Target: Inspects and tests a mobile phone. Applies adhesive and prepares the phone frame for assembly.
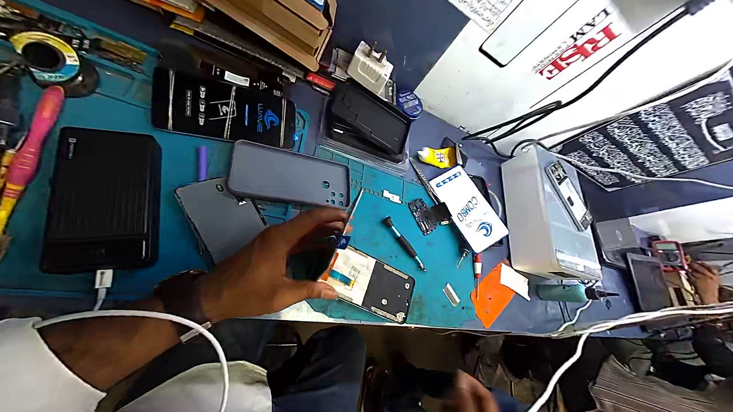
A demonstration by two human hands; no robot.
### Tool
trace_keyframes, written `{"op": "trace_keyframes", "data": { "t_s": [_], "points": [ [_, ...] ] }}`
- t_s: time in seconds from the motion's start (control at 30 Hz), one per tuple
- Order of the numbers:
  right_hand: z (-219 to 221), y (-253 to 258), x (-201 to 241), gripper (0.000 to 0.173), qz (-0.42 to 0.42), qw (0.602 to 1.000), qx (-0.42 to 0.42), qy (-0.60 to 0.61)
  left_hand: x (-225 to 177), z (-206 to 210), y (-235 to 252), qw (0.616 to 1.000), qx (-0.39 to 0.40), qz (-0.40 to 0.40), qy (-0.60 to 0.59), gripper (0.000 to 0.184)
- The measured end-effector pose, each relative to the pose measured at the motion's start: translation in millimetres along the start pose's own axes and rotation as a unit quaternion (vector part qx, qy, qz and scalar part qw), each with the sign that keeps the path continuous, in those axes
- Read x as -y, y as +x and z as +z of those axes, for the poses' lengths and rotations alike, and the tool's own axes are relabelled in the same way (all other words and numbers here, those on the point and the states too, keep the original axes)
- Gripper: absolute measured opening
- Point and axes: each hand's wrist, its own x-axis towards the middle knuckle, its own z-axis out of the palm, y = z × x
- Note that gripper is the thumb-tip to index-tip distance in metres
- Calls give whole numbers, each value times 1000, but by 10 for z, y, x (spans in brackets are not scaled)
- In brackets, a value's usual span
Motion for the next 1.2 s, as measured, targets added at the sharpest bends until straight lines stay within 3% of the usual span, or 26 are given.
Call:
{"op": "trace_keyframes", "data": {
  "t_s": [0.03, 0.1, 0.17, 0.23, 0.37, 0.5, 0.67, 0.9, 0.97, 1.07, 1.13, 1.2],
  "points": [
    [259, 3, -69, 16, -32, 997, 54, -40, -3, 0, 2, 1000, 0, -3, 2, 84],
    [720, 220, 27, 18, -173, 973, 109, -111, -7, 0, -5, 1000, 0, -4, 6, 84],
    [1041, 691, 309, 25, -288, 936, 121, -163, 1, -3, -2, 1000, 0, 0, 6, 84],
    [1286, 1306, 578, 33, -328, 918, 123, -189, 6, -7, 4, 1000, 2, 5, 5, 83],
    [1676, 2539, 935, 54, -262, 923, 120, -255, -14, -12, -4, 1000, 5, -7, 5, 81],
    [1960, 3120, 1042, 64, -160, 916, 144, -339, -12, -12, -11, 1000, 11, -12, 16, 82],
    [2145, 3320, 963, 52, -135, 899, 174, -378, -1, -23, -23, 999, 15, -9, 29, 82],
    [2216, 3272, 937, 34, -109, 898, 137, -405, 9, -16, -16, 999, 15, 3, 29, 80],
    [2212, 3203, 986, 36, -103, 908, 99, -394, 6, -15, -14, 1000, 14, 2, 23, 81],
    [2111, 3037, 1171, 48, -151, 929, 22, -337, 12, -17, -4, 1000, 16, 9, 21, 81],
    [1994, 2935, 1301, 46, -217, 931, -26, -292, 15, -14, -1, 1000, 16, 7, 17, 80],
    [1804, 2821, 1385, 39, -308, 929, -22, -203, 15, -5, 3, 1000, 11, 5, 14, 81]
  ]
}}
